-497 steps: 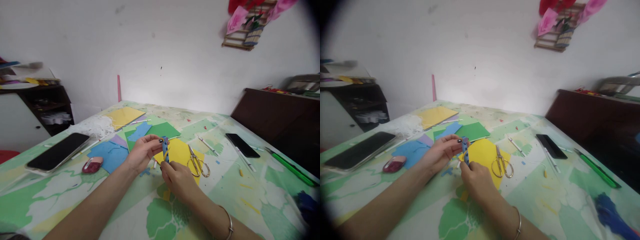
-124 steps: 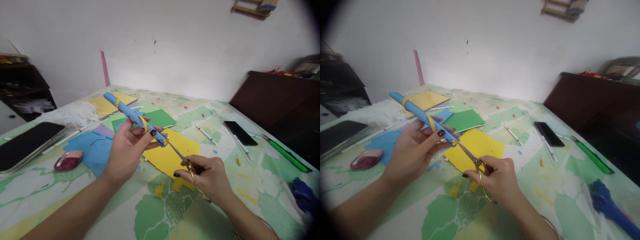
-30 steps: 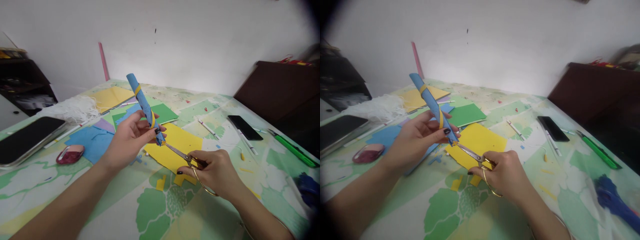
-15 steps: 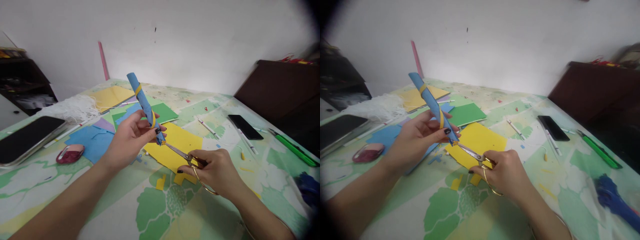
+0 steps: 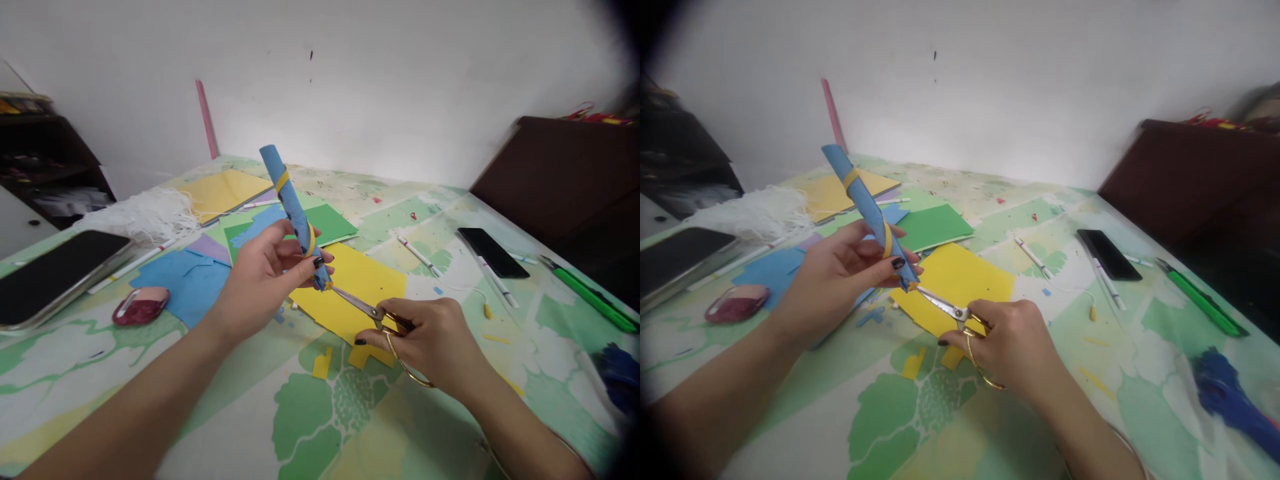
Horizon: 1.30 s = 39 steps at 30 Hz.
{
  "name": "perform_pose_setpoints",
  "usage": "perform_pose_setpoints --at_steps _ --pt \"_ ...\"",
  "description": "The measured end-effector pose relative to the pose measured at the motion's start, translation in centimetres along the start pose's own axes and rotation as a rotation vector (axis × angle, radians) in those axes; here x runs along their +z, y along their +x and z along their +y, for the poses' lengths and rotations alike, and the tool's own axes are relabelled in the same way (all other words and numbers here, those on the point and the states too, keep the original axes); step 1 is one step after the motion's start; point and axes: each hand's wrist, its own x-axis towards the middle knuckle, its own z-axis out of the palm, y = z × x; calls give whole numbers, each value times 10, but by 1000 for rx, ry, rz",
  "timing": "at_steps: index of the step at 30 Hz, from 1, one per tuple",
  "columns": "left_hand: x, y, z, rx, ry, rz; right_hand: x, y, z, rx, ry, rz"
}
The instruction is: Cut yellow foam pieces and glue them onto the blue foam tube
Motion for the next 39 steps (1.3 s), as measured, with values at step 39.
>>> perform_pose_setpoints --at_steps 39 --pt "1 -2 -3 0 30 -17 1 -2 0 -64 -139 22"
